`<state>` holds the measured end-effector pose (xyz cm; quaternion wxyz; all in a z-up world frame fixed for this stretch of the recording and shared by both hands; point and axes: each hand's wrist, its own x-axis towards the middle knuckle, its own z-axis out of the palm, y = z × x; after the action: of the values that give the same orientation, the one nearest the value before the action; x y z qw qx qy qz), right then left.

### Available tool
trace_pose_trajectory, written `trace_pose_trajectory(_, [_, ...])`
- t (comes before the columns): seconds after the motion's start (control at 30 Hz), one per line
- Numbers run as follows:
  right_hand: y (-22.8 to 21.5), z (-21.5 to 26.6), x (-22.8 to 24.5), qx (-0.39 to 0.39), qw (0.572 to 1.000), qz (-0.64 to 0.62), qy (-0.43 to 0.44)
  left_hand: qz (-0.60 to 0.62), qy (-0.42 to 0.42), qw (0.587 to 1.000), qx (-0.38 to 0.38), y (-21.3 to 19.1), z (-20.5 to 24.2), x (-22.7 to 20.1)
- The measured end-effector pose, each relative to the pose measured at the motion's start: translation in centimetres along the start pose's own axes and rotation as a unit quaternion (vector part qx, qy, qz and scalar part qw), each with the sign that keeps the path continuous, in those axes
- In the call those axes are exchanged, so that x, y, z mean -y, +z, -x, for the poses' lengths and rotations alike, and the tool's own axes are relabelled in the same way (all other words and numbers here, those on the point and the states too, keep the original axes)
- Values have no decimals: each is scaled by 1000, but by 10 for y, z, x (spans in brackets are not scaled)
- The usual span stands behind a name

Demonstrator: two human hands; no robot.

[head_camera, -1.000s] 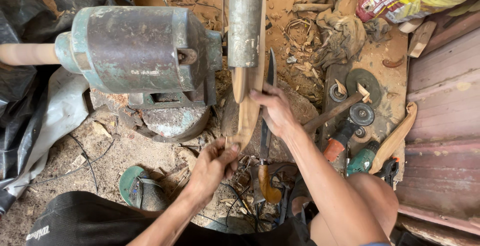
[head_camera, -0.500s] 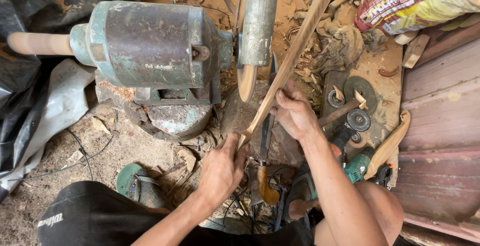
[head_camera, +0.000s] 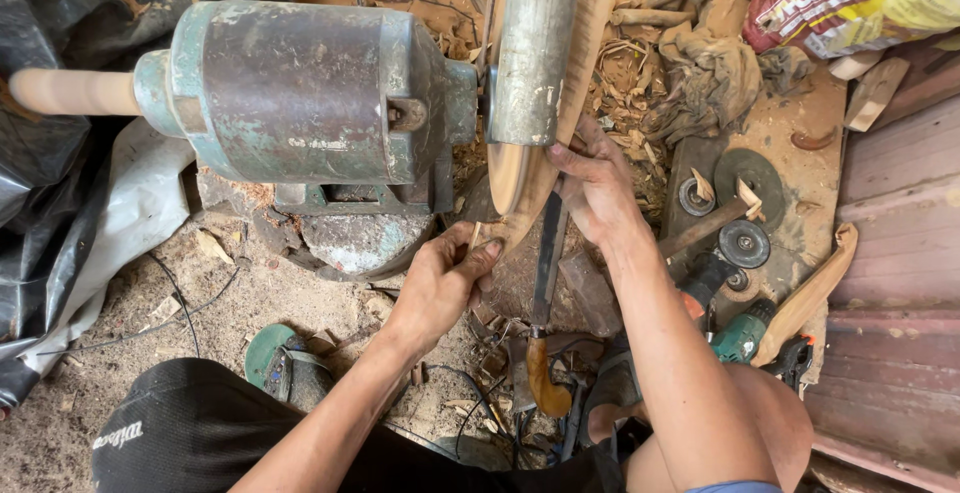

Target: The person inserts a metal wire into a wooden piece, secures it with pliers, and hammers it flush. Then the person uses an angle grinder to smooth the wire area and a belt sander to shape and smooth the wooden piece.

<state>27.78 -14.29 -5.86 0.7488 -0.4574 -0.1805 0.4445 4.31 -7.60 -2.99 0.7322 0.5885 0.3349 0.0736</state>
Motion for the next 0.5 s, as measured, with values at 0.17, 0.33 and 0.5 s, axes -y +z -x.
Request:
trace_pose_trajectory(0.17, [-3,-7,0,1,1000,-4,2,37,-3,999,7,0,-8,5])
trace_pose_trajectory(0.33, [-2,-8,1,-1,1000,-3,-5,36,-1,999,3,1,-9,3])
trace_pose_trajectory(0.5, [1,-10,1,-22,1000,11,3,61,-3,998,0,3,-10,3])
